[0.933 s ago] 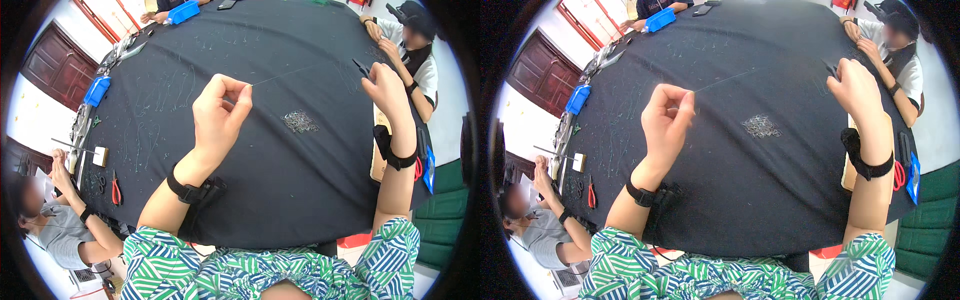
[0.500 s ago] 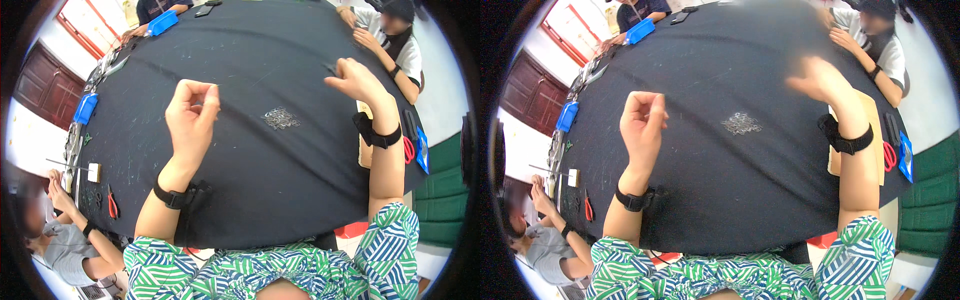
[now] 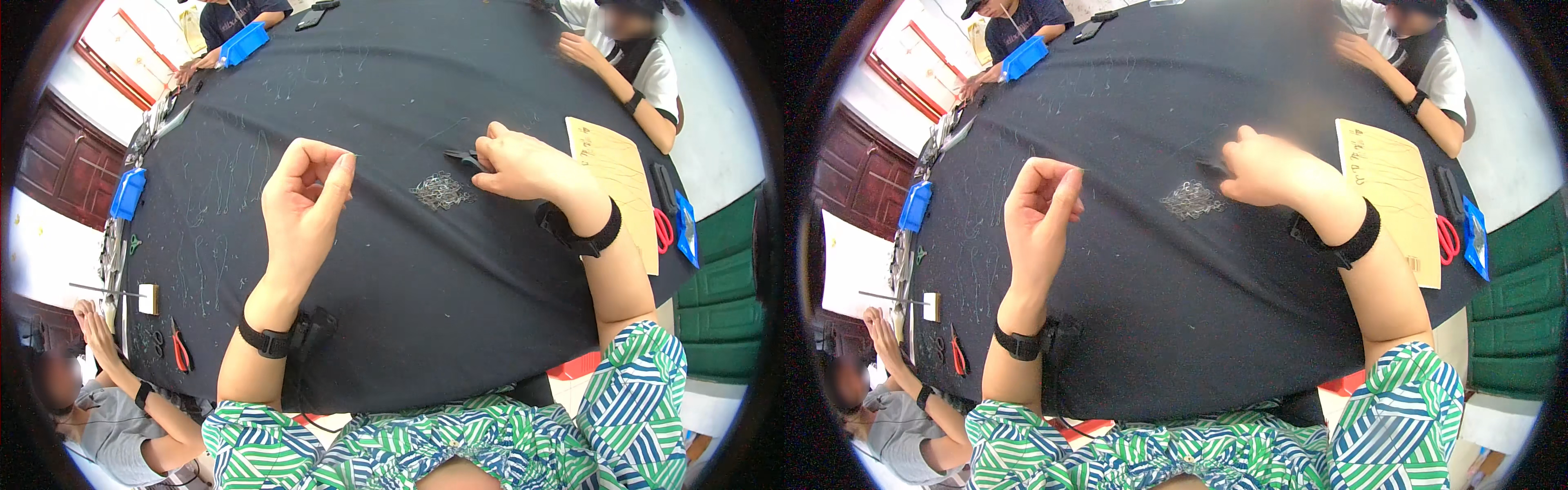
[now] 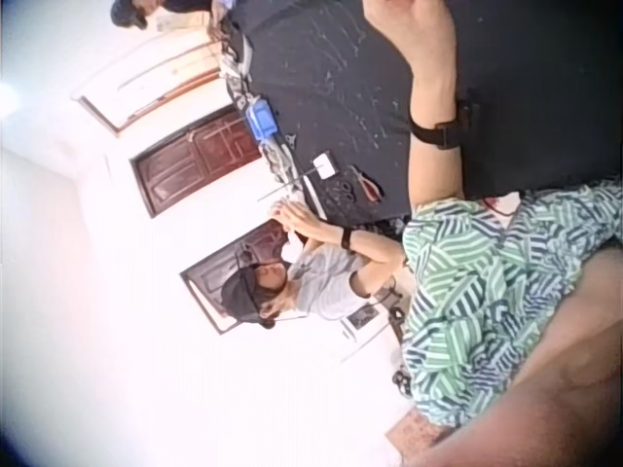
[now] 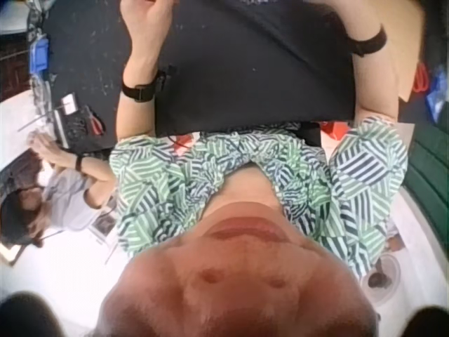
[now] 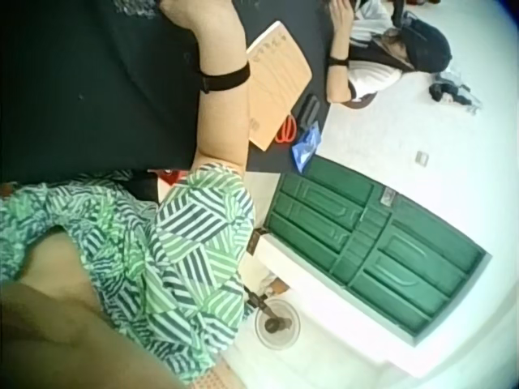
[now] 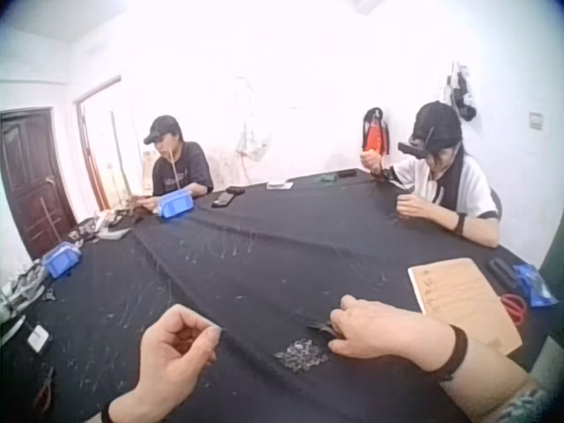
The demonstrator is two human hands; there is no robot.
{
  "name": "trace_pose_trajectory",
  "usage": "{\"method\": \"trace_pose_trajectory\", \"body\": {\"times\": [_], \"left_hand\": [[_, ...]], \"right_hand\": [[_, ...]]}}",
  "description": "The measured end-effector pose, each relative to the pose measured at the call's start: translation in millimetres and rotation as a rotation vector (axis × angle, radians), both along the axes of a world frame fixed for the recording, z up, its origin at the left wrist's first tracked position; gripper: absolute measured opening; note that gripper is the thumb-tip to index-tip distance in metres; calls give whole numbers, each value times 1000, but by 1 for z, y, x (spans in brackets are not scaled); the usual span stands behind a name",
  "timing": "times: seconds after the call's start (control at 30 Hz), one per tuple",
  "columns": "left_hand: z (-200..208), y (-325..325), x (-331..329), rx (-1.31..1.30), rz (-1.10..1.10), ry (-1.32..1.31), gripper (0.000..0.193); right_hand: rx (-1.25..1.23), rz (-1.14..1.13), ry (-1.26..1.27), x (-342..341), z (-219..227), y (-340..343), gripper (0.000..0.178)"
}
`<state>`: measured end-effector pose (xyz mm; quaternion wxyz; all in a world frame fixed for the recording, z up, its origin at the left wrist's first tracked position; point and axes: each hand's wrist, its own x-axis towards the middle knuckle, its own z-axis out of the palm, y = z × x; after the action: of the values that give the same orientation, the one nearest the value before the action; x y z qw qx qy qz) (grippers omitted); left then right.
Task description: The person threads a thin green line through small metal tackle components and crimps them by hand and using pliers at a table.
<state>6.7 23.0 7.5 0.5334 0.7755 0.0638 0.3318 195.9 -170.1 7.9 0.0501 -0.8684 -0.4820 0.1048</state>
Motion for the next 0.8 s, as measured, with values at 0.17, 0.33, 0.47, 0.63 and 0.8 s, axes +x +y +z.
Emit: {"method": "trace_pose_trajectory", "body": {"times": [0.17,0.33,0.47,0.63,0.8], "left_hand": [[1,-6,-2,-31,-93,38,6],[-3,-12,-2,-37,-108,65,6],[-8,-13,-2,55,-108,78,6],[-5,-19,-5,242,-121,85,8],[-5,-21,-3,242,-104,32,9]], "right_hand": [[36,40,-135,11,-24,-6,23],[29,35,-272,8,-26,-4,20],[235,29,-375,-7,-4,1,21],[487,165,1102,-53,39,15,39],[580,245,911,-54,23,18,26]]}}
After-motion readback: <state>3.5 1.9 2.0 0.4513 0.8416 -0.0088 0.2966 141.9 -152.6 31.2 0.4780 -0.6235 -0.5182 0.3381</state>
